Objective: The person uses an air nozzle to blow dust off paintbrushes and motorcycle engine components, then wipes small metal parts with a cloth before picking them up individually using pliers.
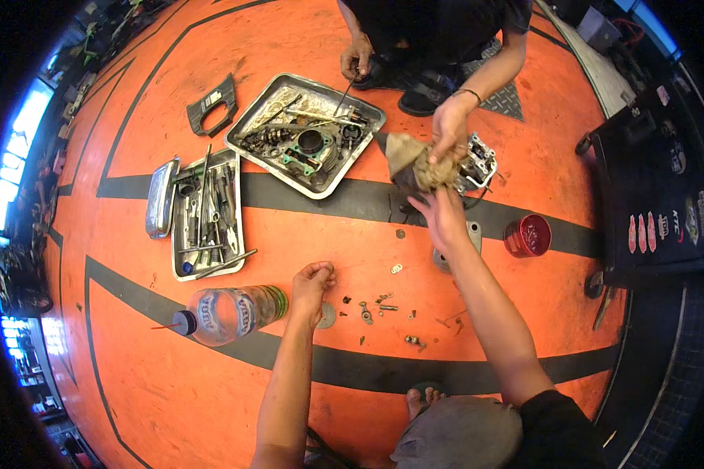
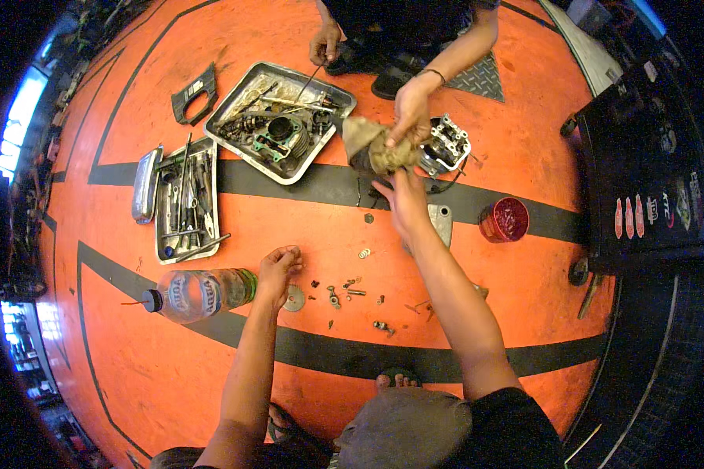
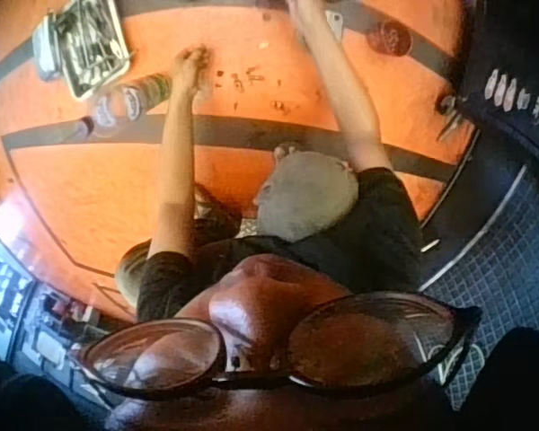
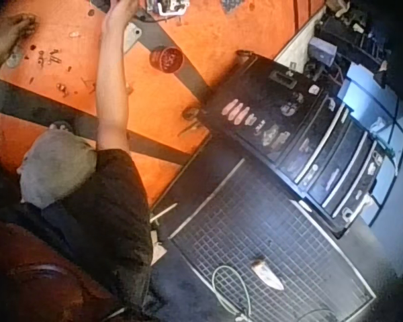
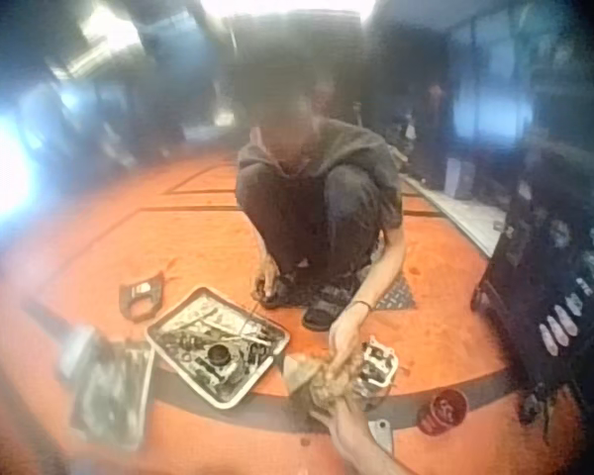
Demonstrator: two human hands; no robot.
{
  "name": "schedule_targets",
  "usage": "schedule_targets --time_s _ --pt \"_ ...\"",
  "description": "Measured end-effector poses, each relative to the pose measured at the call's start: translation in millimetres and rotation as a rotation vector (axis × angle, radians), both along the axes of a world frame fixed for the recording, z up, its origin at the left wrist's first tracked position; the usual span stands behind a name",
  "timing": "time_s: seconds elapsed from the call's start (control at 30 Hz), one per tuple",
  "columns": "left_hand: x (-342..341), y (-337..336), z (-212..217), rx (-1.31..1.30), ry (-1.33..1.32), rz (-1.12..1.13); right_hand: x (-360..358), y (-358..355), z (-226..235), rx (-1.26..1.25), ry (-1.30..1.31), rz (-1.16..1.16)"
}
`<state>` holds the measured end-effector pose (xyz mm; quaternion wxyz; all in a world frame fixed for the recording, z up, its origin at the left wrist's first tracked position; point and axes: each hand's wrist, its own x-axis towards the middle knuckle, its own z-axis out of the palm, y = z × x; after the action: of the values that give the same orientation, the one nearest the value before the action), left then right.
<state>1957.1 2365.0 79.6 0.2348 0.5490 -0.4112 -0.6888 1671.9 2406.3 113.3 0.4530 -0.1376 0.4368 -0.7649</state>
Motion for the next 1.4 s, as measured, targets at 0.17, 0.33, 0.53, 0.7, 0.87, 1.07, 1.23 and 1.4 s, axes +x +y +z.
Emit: schedule_targets --time_s 0.17,0.33,0.53,0.7,0.87,1.07,1.23,1.4 --pt "-13 13 61 0.047 0.415 0.185 15 91 26 0.303 0.626 0.053" --pt "-63 58 139 -0.148 0.392 0.083 78 116 87 0.181 0.74 0.204" --pt "-77 99 161 -0.301 0.239 0.132 127 94 92 0.154 0.18 -0.052" --pt "-81 130 157 -0.241 0.378 0.156 123 95 95 0.016 0.318 -0.283" --pt "-75 136 157 -0.234 0.445 0.191 123 112 122 0.249 0.593 -0.037" --pt "-64 132 167 -0.119 0.453 0.183 112 120 131 0.291 0.698 0.206" --pt "-60 122 170 -0.211 0.419 -0.012 102 125 119 0.224 0.721 0.09" --pt "-65 124 166 -0.698 0.032 0.1 91 123 113 0.307 0.889 -0.093"
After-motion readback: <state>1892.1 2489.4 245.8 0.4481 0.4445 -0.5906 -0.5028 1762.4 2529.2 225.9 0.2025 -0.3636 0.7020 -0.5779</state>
